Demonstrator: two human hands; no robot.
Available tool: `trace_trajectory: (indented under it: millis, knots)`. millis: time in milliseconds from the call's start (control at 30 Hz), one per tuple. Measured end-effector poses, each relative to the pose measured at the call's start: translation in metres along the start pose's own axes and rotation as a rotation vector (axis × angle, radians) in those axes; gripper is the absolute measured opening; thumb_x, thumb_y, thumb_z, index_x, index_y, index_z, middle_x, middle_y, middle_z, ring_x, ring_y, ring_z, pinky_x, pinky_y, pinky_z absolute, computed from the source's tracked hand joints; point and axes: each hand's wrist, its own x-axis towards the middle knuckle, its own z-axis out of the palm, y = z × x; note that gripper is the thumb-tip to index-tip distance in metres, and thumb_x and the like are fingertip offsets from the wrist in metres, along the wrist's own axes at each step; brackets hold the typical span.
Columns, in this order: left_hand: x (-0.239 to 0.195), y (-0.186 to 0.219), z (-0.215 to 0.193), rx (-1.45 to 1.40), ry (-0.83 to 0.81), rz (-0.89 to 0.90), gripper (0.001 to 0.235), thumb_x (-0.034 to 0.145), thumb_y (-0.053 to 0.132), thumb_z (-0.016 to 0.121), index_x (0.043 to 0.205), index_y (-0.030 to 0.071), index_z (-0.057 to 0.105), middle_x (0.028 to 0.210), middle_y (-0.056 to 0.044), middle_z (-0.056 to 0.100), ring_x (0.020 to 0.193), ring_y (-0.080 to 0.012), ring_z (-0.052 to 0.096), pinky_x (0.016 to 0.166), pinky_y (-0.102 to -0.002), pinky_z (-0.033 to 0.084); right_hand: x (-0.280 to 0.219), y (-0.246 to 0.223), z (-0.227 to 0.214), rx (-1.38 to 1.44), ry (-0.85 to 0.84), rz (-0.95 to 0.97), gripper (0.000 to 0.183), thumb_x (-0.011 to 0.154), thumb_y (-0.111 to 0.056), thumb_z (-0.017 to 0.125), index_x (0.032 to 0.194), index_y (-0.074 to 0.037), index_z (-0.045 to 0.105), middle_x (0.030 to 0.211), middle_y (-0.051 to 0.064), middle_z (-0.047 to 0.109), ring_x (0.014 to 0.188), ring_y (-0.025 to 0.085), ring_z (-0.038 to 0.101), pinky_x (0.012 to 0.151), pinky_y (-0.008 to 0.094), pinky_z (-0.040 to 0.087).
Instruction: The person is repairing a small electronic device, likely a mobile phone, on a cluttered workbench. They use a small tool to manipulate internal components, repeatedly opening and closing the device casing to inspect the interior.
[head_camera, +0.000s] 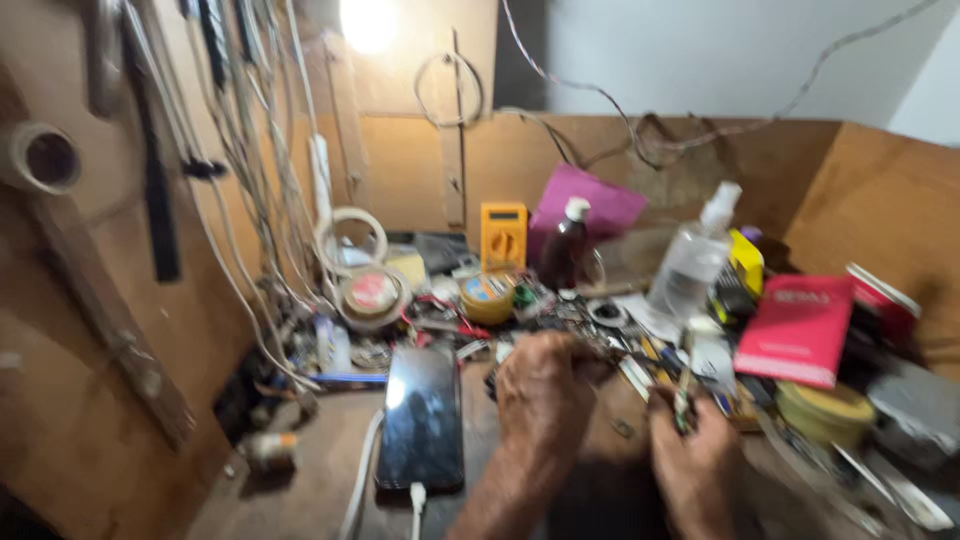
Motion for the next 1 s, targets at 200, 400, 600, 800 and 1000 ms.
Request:
trace_trajectory:
  millis: [200, 400, 600, 800, 1000]
  knots:
    - [0.001, -0.004, -0.011, 0.065, -0.189, -0.358, 0.009, 0.074, 0.009, 0.083, 0.083, 0.007, 0.081, 0.08, -0.016, 0.076, 0.075, -0.0292, 0.074, 0.074, -0.04, 0.058, 0.001, 0.002, 0.008, 0.048, 0.052, -0.014, 0.019, 0.09, -0.021, 0.075, 0.102, -0.007, 0.079, 0.071, 0.004, 0.067, 0.062, 0.013, 0.056, 0.059, 0.033, 0.047]
    - [-0.019, -0.041, 0.003, -0.646, -0.161, -0.79, 0.024, 0.085, 0.002, 0.075, 0.106, -0.008, 0.07, 0.083, -0.01, 0.076, 0.068, -0.0197, 0.073, 0.064, -0.034, 0.062, 0.005, 0.037, 0.002, 0.283, -0.107, 0.177, 0.02, 0.094, -0.019, 0.079, 0.104, -0.003, 0.08, 0.065, 0.007, 0.058, 0.051, 0.019, 0.044, 0.046, 0.038, 0.032]
    - [-0.025, -0.047, 0.001, -0.909, -0.137, -0.795, 0.03, 0.087, 0.005, 0.067, 0.115, -0.002, 0.068, 0.095, -0.009, 0.076, 0.077, -0.0159, 0.073, 0.064, -0.031, 0.062, 0.032, 0.033, -0.014, -0.418, -0.288, 0.038, 0.033, 0.078, -0.037, 0.081, 0.101, -0.013, 0.082, 0.062, 0.009, 0.071, 0.054, 0.02, 0.063, 0.057, 0.037, 0.05]
    - [-0.03, -0.044, -0.001, -0.894, -0.101, -0.818, 0.028, 0.093, 0.008, 0.07, 0.114, -0.01, 0.066, 0.095, -0.012, 0.073, 0.08, -0.0169, 0.072, 0.068, -0.034, 0.065, 0.024, 0.022, -0.009, -0.447, -0.153, -0.392, 0.037, 0.08, -0.036, 0.079, 0.102, -0.005, 0.076, 0.09, 0.017, 0.071, 0.083, 0.036, 0.068, 0.073, 0.045, 0.053]
    - [-0.038, -0.047, 0.004, -0.83, -0.064, -0.782, 0.029, 0.091, 0.006, 0.068, 0.118, -0.005, 0.066, 0.095, -0.014, 0.076, 0.077, -0.016, 0.071, 0.065, -0.03, 0.063, 0.008, -0.009, -0.016, -0.565, -0.036, -0.703, 0.036, 0.077, -0.017, 0.074, 0.11, -0.002, 0.074, 0.096, 0.017, 0.067, 0.094, 0.037, 0.062, 0.091, 0.047, 0.046]
